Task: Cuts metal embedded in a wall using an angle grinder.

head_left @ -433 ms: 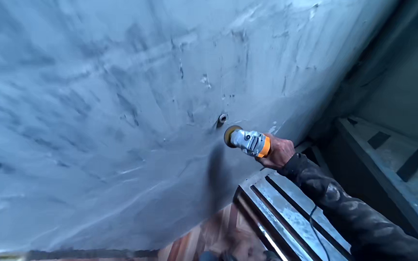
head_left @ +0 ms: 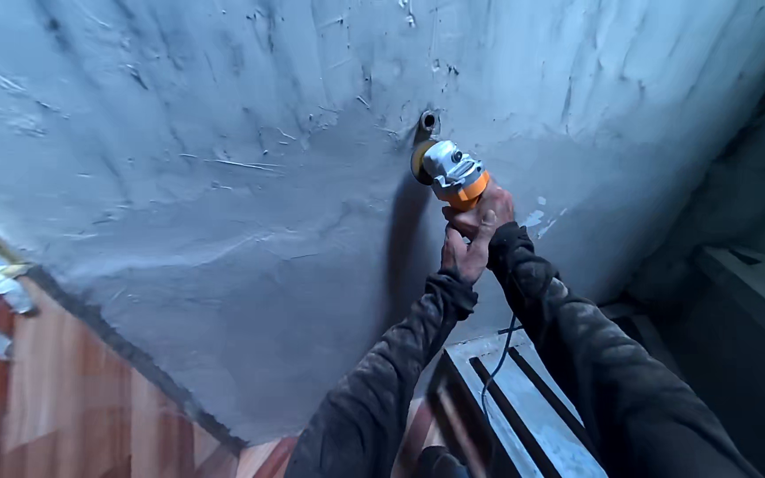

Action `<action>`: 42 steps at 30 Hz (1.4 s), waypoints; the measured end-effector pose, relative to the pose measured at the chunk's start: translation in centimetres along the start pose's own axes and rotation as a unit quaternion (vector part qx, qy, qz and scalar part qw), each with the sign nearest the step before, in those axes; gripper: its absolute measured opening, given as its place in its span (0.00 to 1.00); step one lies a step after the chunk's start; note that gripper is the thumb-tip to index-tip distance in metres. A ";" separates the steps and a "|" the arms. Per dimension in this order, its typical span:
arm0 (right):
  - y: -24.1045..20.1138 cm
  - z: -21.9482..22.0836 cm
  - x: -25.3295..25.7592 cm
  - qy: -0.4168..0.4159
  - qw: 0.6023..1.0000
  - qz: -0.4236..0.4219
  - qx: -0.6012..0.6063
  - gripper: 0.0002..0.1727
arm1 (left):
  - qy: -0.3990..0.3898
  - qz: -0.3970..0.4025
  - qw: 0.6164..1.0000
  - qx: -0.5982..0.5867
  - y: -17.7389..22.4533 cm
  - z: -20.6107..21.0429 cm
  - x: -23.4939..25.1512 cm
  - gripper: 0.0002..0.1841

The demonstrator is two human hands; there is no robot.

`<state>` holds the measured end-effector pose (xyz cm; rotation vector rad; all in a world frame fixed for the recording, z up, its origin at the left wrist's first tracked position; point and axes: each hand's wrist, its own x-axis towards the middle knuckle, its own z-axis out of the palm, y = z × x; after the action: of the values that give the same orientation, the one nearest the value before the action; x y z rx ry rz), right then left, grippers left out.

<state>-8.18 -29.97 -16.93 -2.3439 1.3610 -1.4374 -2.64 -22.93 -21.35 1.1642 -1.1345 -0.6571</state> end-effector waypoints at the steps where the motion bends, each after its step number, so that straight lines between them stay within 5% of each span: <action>1: -0.3 -0.3 0.6 -0.025 0.999 0.020 -0.006 0.43 | 0.019 0.000 1.000 0.001 0.3 0.4 0.4 0.37; 10: -1.4 -1.2 2.6 -0.060 0.997 0.026 -0.031 0.43 | 0.064 0.039 0.997 0.024 1.1 1.0 2.6 0.34; 25: -1.1 0.0 2.4 0.012 0.996 0.012 -0.089 0.41 | 0.021 0.048 0.999 -0.006 1.0 0.4 3.5 0.29; 32: -0.4 3.1 0.6 0.137 0.989 -0.032 -0.041 0.38 | 0.042 0.065 0.997 -0.007 0.7 0.4 3.6 0.27; 34: 0.0 3.0 1.9 0.104 0.991 -0.041 -0.072 0.39 | 0.045 0.075 0.996 -0.006 0.7 0.2 3.7 0.28; 38: -3.0 -1.5 3.0 -0.089 0.992 0.002 -0.086 0.38 | 0.018 0.039 0.998 0.041 3.6 -1.0 2.3 0.24; 42: -2.6 0.2 2.9 -0.009 0.998 -0.025 -0.051 0.44 | 0.056 0.066 0.996 0.015 1.4 -0.9 3.6 0.30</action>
<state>-5.89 -30.50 -13.86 -2.4642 1.4140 -1.3864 -0.81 -25.32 -18.79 1.1263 -1.1190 -0.4702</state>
